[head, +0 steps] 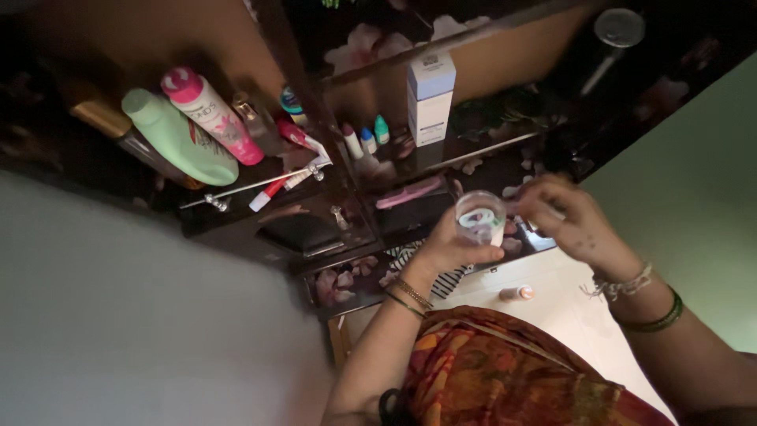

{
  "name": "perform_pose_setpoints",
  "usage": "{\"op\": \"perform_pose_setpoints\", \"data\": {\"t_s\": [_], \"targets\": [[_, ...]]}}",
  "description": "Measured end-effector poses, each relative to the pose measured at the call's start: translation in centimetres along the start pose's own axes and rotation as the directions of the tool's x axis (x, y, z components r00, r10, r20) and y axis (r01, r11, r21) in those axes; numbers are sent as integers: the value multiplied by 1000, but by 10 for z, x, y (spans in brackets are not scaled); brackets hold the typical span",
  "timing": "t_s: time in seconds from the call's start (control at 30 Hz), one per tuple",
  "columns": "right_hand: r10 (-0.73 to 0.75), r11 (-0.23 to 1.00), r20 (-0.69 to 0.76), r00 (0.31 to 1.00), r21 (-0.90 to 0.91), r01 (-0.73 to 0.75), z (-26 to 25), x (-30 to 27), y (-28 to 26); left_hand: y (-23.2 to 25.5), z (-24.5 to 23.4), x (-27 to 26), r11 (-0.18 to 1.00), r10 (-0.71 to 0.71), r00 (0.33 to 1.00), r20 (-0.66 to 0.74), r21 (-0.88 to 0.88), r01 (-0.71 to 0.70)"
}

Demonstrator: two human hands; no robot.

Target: The person sits on the floor and organizes a drawer by moving jewelry, hair clips, and papers. They then wipe the surface of the drawer with a striped cloth and place hairbrushes and a bottle inside. Finally, they open a cabinet door to reveal shelves with toiletries and place a small container on a shelf.

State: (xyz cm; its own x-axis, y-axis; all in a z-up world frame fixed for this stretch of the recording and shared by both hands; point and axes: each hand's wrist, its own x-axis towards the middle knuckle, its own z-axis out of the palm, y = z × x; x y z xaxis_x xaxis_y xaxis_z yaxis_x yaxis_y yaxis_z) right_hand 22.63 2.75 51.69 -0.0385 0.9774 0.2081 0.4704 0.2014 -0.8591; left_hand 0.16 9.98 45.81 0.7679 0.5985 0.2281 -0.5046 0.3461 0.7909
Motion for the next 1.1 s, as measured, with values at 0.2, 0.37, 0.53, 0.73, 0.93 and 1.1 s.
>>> {"op": "perform_pose_setpoints", "data": {"t_s": [0.2, 0.37, 0.53, 0.73, 0.93, 1.1], "targets": [[-268, 955, -166, 949, -176, 239, -15, -7, -41, 5, 21, 0, 903, -4, 980, -198, 420, 89], [-336, 803, 129, 933, -478, 355, -6, -13, -77, 12, 37, 0, 705, 83, 968, -235, 701, 110], [-323, 895, 25, 946, -316, 314, -15, -8, -51, 18, 44, 2, 754, -9, 964, -267, 631, 182], [-401, 806, 160, 902, -406, 431, 0, -9, -53, 23, 67, 16, 413, 40, 984, -171, 900, 140], [-349, 890, -2, 937, -313, 331, -19, -8, -74, 28, 116, 31, 337, 259, 923, -284, 922, 189], [-200, 964, 211, 957, -132, 231, -80, -8, -112, 48, 136, 59, 317, 289, 919, -266, 933, 171]]}}
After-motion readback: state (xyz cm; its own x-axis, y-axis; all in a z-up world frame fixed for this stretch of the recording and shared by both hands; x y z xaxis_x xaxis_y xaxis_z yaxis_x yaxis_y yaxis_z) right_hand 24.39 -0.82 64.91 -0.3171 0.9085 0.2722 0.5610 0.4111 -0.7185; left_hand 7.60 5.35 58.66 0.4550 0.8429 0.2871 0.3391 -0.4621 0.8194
